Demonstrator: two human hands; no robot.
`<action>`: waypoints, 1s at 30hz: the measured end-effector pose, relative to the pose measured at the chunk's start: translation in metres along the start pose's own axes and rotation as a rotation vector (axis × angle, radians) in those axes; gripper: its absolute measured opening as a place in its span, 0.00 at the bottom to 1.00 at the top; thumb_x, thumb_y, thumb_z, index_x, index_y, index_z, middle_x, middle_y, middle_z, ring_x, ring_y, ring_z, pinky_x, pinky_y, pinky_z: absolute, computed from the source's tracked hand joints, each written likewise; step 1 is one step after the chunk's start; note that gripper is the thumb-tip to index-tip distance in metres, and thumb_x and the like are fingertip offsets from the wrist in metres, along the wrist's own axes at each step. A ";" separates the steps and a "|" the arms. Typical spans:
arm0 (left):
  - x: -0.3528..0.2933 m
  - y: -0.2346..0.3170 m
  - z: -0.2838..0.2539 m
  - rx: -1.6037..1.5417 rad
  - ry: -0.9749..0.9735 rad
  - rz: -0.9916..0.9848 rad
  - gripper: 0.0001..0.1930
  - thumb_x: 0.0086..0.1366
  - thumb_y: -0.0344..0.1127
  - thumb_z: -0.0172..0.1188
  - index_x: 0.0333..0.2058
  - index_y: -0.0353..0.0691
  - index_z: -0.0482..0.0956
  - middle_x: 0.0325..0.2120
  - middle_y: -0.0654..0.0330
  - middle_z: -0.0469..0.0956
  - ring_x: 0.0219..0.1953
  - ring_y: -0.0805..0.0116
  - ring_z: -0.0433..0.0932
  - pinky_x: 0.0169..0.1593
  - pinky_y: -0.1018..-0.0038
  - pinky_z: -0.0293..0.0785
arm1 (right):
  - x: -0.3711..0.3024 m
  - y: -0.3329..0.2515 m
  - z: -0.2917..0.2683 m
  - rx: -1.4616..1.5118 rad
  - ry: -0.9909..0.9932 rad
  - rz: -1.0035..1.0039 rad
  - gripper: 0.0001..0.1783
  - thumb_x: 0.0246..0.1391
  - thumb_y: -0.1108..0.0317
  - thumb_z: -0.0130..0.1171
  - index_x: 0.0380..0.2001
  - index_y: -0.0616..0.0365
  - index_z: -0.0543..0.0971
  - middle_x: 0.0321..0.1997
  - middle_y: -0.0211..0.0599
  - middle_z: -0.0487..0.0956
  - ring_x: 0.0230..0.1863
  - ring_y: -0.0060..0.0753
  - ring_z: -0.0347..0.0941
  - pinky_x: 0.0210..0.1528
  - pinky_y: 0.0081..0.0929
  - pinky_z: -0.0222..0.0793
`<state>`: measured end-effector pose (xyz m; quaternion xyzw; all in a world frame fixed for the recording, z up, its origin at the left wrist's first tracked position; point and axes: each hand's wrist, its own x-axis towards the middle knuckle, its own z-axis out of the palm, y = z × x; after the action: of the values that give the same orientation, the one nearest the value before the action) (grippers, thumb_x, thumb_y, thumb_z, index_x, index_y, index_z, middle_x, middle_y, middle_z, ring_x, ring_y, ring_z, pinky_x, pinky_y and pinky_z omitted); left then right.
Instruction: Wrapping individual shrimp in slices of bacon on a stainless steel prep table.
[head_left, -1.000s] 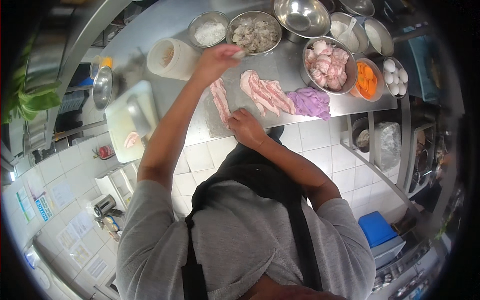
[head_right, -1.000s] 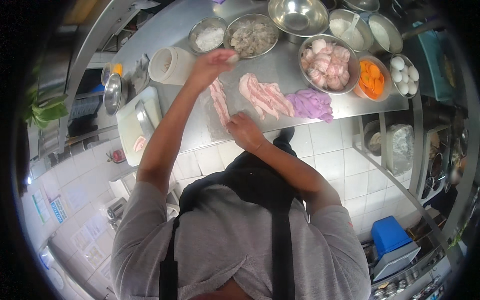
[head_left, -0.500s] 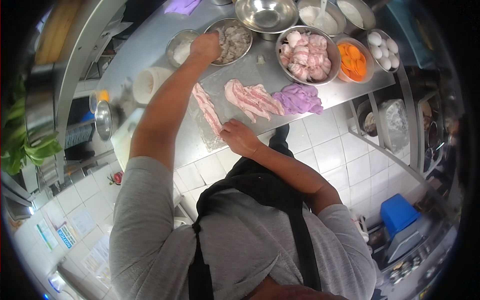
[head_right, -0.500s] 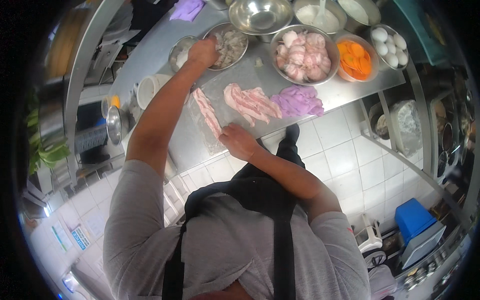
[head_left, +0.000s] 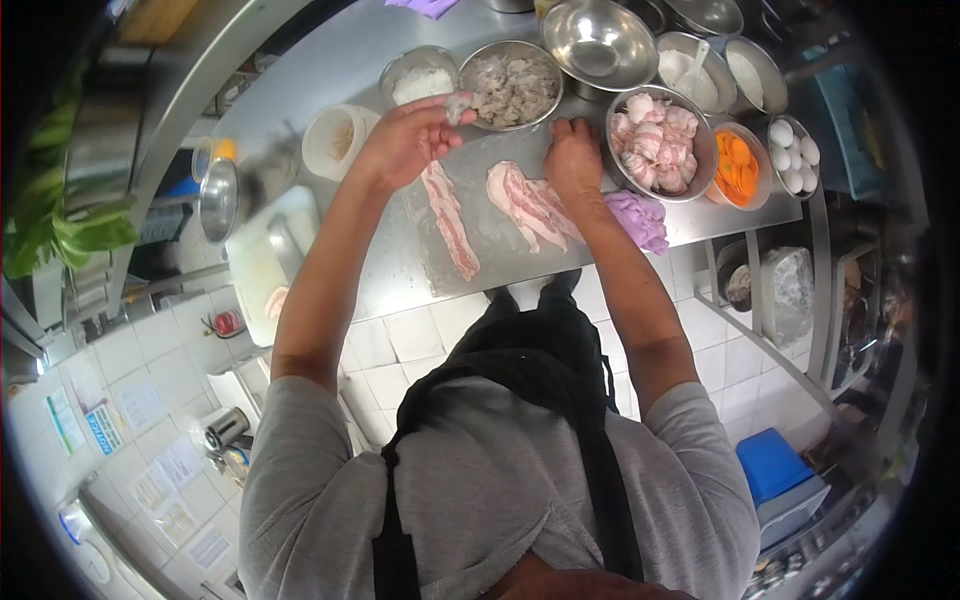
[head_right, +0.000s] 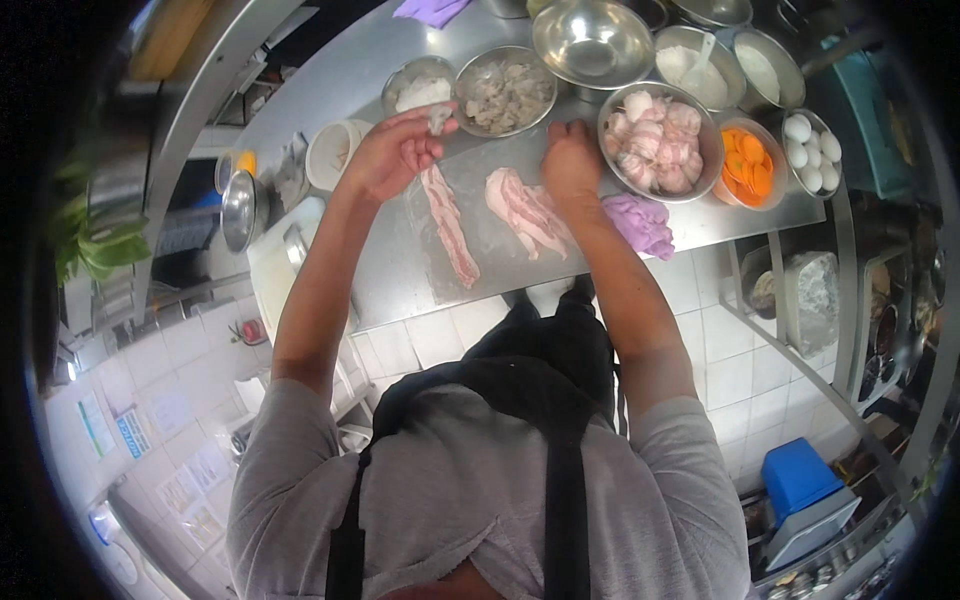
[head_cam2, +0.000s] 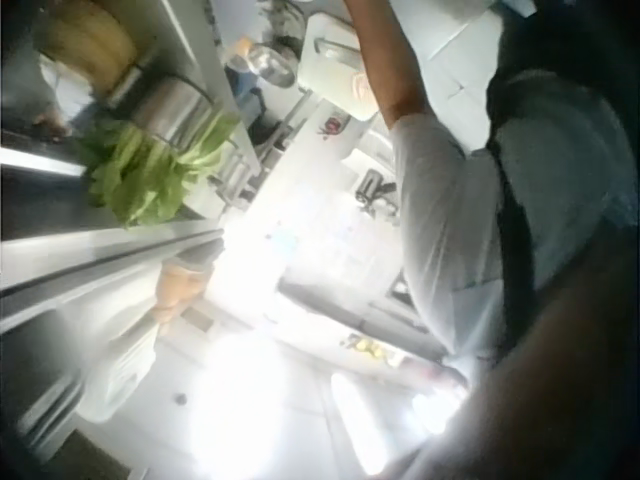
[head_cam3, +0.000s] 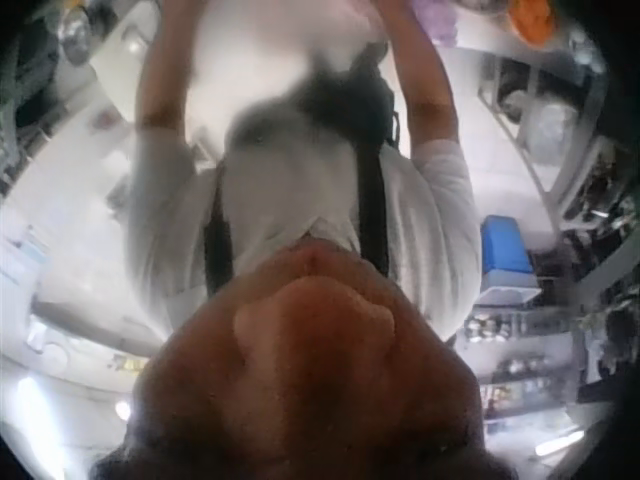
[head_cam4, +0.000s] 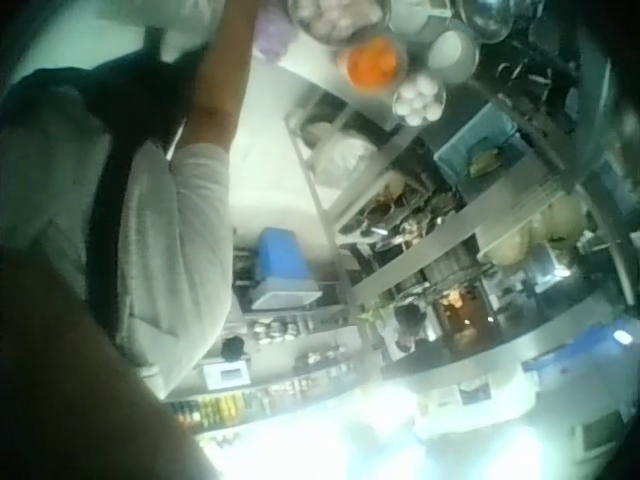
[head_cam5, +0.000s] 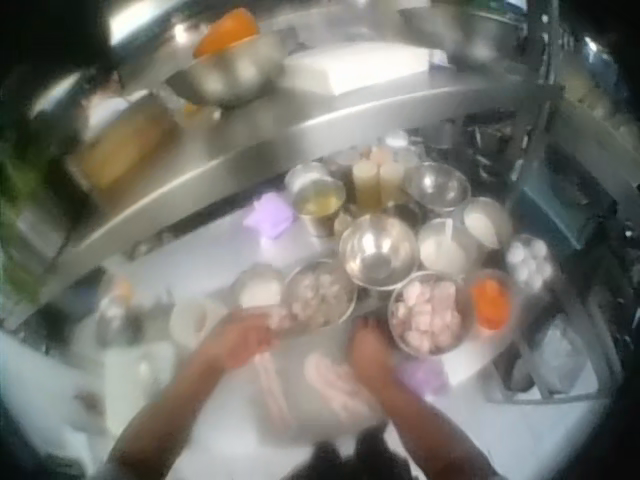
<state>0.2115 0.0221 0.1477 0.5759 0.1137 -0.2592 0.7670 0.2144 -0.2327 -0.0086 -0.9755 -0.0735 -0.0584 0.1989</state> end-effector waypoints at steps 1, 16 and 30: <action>-0.013 -0.008 -0.003 -0.020 0.005 0.007 0.20 0.72 0.31 0.53 0.61 0.35 0.75 0.47 0.56 0.84 0.33 0.74 0.80 0.38 0.80 0.74 | 0.000 0.000 -0.001 0.090 0.039 0.019 0.11 0.52 0.71 0.61 0.41 0.58 0.79 0.47 0.49 0.77 0.51 0.56 0.75 0.52 0.47 0.74; -0.111 -0.138 -0.019 -0.025 0.272 -0.058 0.17 0.68 0.28 0.57 0.53 0.41 0.84 0.28 0.69 0.76 0.27 0.80 0.71 0.34 0.81 0.67 | 0.084 -0.068 -0.064 0.056 0.165 -0.464 0.09 0.55 0.70 0.59 0.38 0.59 0.82 0.40 0.48 0.83 0.45 0.55 0.78 0.50 0.49 0.74; -0.173 -0.172 -0.010 0.044 0.282 -0.111 0.17 0.69 0.31 0.57 0.55 0.41 0.82 0.36 0.68 0.79 0.35 0.78 0.75 0.41 0.79 0.72 | 0.165 -0.062 0.005 0.104 -0.291 -0.267 0.18 0.50 0.59 0.66 0.40 0.61 0.84 0.41 0.51 0.86 0.45 0.49 0.84 0.49 0.41 0.78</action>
<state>-0.0233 0.0425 0.0849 0.6160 0.2462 -0.2204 0.7151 0.3662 -0.1549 0.0339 -0.9438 -0.2328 0.0612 0.2266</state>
